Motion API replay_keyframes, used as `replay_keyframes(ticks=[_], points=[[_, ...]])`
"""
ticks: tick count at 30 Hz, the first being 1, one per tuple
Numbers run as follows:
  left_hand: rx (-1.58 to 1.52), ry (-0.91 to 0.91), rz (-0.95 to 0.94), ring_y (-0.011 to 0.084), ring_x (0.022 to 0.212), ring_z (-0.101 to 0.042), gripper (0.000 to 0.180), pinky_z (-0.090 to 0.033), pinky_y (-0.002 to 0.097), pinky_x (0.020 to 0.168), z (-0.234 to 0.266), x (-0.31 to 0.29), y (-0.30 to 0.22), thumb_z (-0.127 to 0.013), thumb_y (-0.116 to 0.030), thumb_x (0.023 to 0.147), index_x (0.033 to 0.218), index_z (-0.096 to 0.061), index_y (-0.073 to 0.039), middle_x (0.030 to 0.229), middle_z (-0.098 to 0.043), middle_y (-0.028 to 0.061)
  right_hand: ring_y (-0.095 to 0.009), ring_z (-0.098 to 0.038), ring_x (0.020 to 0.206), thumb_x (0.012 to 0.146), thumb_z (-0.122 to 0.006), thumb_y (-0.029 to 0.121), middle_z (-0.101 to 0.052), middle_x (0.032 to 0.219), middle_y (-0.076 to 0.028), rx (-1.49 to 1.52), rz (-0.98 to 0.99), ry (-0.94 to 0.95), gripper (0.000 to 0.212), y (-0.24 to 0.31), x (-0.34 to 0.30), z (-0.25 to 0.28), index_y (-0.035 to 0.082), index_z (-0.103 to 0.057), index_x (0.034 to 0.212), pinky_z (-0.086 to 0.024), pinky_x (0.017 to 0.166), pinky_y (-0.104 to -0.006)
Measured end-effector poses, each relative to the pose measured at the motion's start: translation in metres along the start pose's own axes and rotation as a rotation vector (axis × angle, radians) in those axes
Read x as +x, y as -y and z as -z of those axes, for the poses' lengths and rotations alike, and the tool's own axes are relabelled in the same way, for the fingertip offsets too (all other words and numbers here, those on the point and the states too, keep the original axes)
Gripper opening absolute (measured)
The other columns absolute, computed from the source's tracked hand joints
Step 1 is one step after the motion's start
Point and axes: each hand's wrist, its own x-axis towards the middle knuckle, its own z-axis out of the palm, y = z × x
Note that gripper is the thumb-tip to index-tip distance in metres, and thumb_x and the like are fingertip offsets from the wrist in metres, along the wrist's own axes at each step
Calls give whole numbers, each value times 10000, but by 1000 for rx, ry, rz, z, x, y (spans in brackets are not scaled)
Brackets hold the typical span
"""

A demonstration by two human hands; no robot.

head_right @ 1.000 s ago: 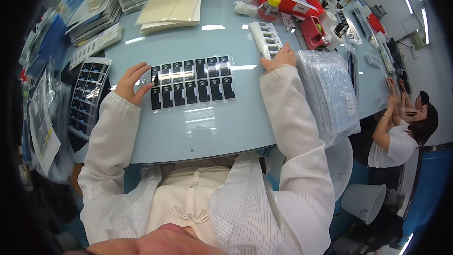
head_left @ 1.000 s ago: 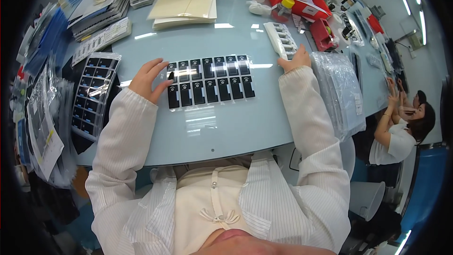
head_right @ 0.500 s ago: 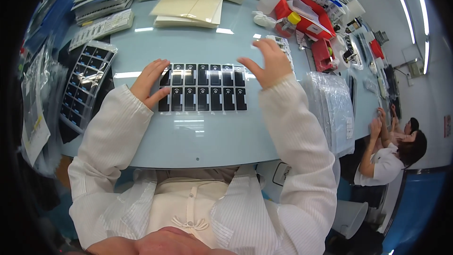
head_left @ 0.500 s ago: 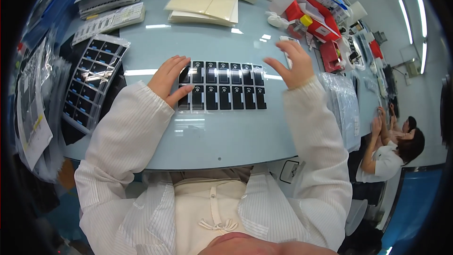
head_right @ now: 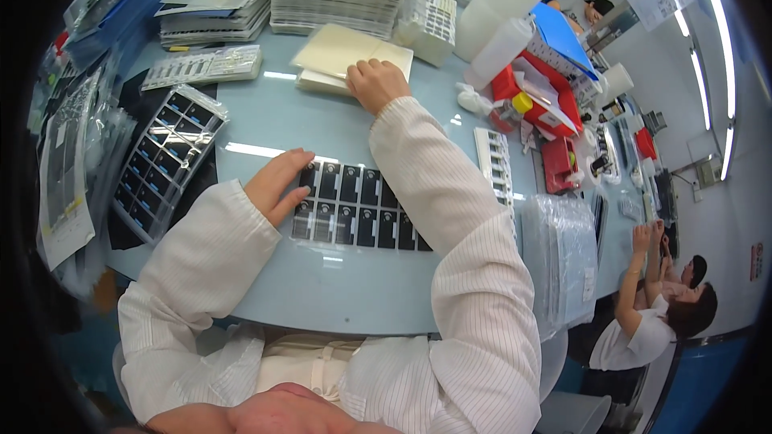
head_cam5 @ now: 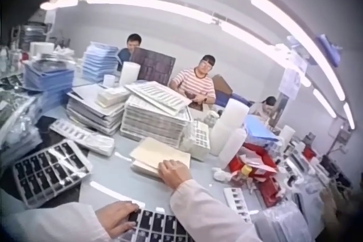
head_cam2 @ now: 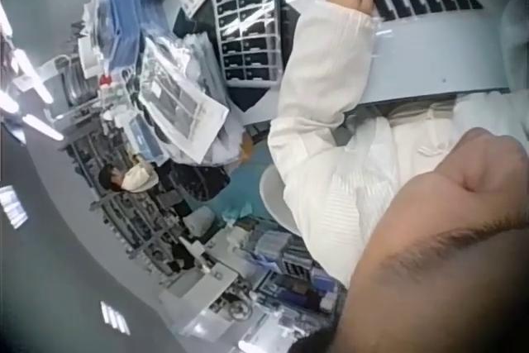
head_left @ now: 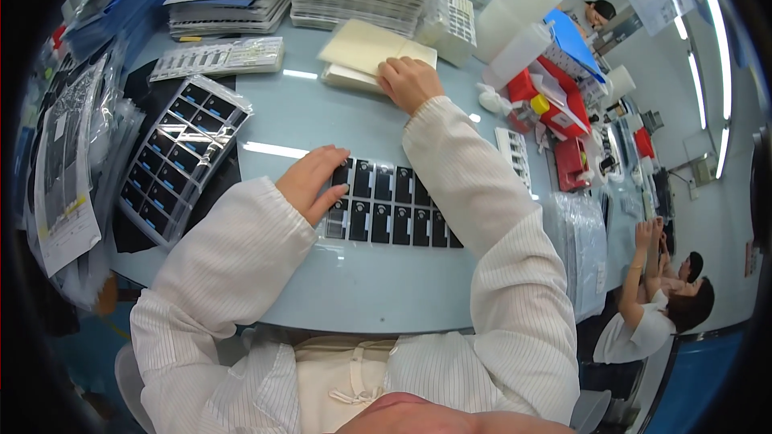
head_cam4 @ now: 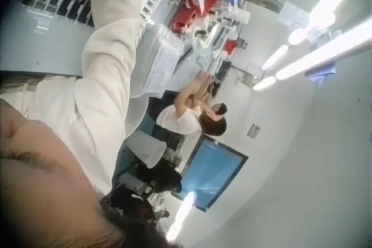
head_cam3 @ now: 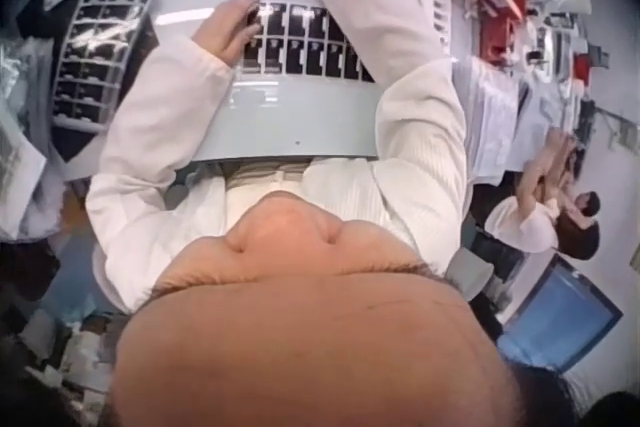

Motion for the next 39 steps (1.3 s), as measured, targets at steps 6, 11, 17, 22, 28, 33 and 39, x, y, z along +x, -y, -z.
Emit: replay_keyframes(ticks=[6,11,17,22,28,33,39], points=[[105,63,-28,361,1386,-345,547,-295,438,1153,3,-1,2,-585,-235,946,1399,-400,11,1436,-427,208,-166,-656,741,771,-617,122,-629,766,-8,-169,178,98,77,-27,17,22,112,-583,839,-510,646,-334],[107,85,-4,350,1397,-331,556,-290,433,1160,3,0,4,-593,-236,942,1404,-396,3,1450,-415,193,-175,-653,721,742,-658,95,-628,759,4,-119,60,-77,138,-44,13,38,116,-602,866,-510,614,-329],[132,111,-22,342,1402,-325,551,-286,429,1163,3,3,2,-597,-232,939,1399,-407,3,1451,-414,188,-194,-680,765,778,-739,163,-695,858,-25,74,29,-80,146,-15,-24,20,103,-648,876,-543,667,-337],[146,103,-12,337,1404,-323,545,-284,427,1163,1,1,4,-590,-245,944,1393,-415,10,1454,-410,187,-309,-675,909,712,-838,359,-691,1030,-124,215,-345,-87,550,8,-29,32,64,-632,1127,-548,801,-381],[179,122,-4,338,1407,-317,543,-274,427,1169,2,3,0,-573,-255,957,1402,-406,7,1459,-404,183,-349,-638,1090,613,-911,311,-653,1158,-240,600,-901,248,872,-24,-48,23,16,-498,1323,-494,950,-368],[174,109,-1,337,1407,-318,545,-274,430,1169,0,0,5,-569,-262,961,1407,-400,0,1462,-402,178,-354,-639,1093,605,-915,295,-662,1158,-228,627,-853,188,873,-26,-53,10,38,-504,1330,-490,960,-376],[178,108,18,339,1409,-317,544,-275,438,1169,-1,2,6,-566,-267,964,1413,-397,-10,1460,-403,180,-308,-576,1215,595,-927,298,-638,1243,-200,694,-986,200,960,-24,-49,19,4,-450,1375,-421,1044,-388]])
